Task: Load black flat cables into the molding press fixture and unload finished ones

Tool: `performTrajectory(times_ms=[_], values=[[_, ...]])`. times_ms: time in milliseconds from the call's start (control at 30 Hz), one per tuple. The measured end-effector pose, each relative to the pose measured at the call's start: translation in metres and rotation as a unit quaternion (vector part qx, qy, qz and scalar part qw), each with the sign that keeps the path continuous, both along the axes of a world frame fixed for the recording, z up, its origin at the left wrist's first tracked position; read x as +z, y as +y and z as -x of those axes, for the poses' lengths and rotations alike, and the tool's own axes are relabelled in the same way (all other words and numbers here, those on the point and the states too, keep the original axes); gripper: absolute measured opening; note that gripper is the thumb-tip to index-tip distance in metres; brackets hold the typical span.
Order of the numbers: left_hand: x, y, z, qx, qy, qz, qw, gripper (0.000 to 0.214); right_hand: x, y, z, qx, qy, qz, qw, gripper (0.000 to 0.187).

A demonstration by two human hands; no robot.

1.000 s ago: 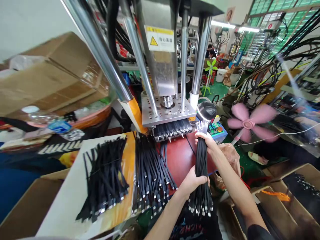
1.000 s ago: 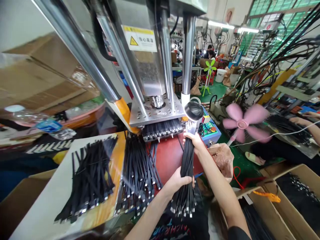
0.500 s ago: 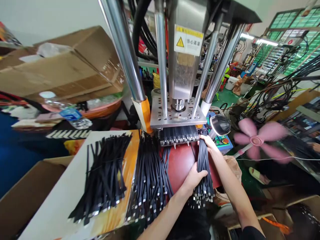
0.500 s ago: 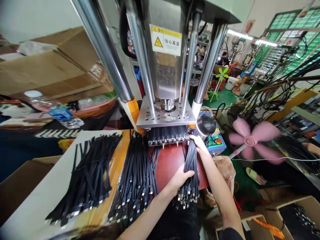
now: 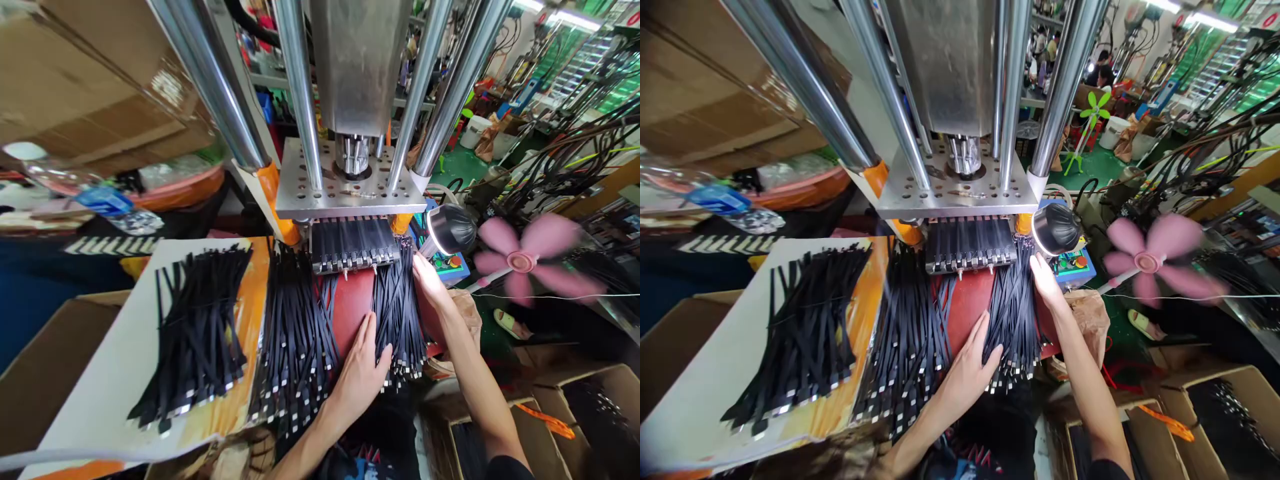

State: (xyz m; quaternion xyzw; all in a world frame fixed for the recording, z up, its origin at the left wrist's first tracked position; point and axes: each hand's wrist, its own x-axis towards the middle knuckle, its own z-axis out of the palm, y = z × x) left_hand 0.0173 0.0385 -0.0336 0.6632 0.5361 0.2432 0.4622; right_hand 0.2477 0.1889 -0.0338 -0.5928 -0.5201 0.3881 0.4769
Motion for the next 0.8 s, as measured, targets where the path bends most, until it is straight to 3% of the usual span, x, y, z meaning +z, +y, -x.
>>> performTrajectory(times_ms=[100, 200, 267, 367, 433, 533, 600, 700, 800], values=[[0.004, -0.008, 0.013, -0.015, 0.02, -0.001, 1.0, 0.072, 0.02, -0.034, -0.007, -0.031, -0.043, -0.015, 0.998, 0.054], [0.007, -0.016, 0.027, 0.005, 0.008, -0.005, 1.0, 0.069, 0.044, -0.042, 0.002, -0.043, -0.106, -0.094, 0.989, 0.05], [0.01, -0.021, 0.037, 0.022, -0.006, -0.013, 1.0, 0.069, 0.058, -0.026, 0.017, 0.009, -0.159, -0.136, 0.978, 0.042], [0.017, -0.028, 0.052, 0.035, -0.032, -0.008, 0.999, 0.065, 0.07, 0.022, 0.048, 0.096, -0.275, -0.165, 0.942, 0.039], [0.02, -0.033, 0.062, 0.046, -0.053, 0.001, 0.998, 0.06, 0.073, 0.06, 0.07, 0.113, -0.335, -0.165, 0.921, 0.036], [0.019, -0.042, 0.076, 0.059, -0.109, 0.018, 0.992, 0.053, 0.074, 0.109, 0.099, 0.113, -0.36, -0.164, 0.912, 0.016], [0.015, -0.047, 0.084, 0.075, -0.157, 0.027, 0.984, 0.049, 0.076, 0.131, 0.112, 0.122, -0.355, -0.171, 0.911, 0.023], [0.01, -0.055, 0.092, 0.11, -0.19, 0.039, 0.975, 0.044, 0.082, 0.146, 0.122, 0.143, -0.357, -0.19, 0.903, 0.029], [0.008, -0.061, 0.098, 0.126, -0.201, 0.044, 0.971, 0.039, 0.089, 0.132, 0.122, 0.131, -0.372, -0.2, 0.897, 0.019]])
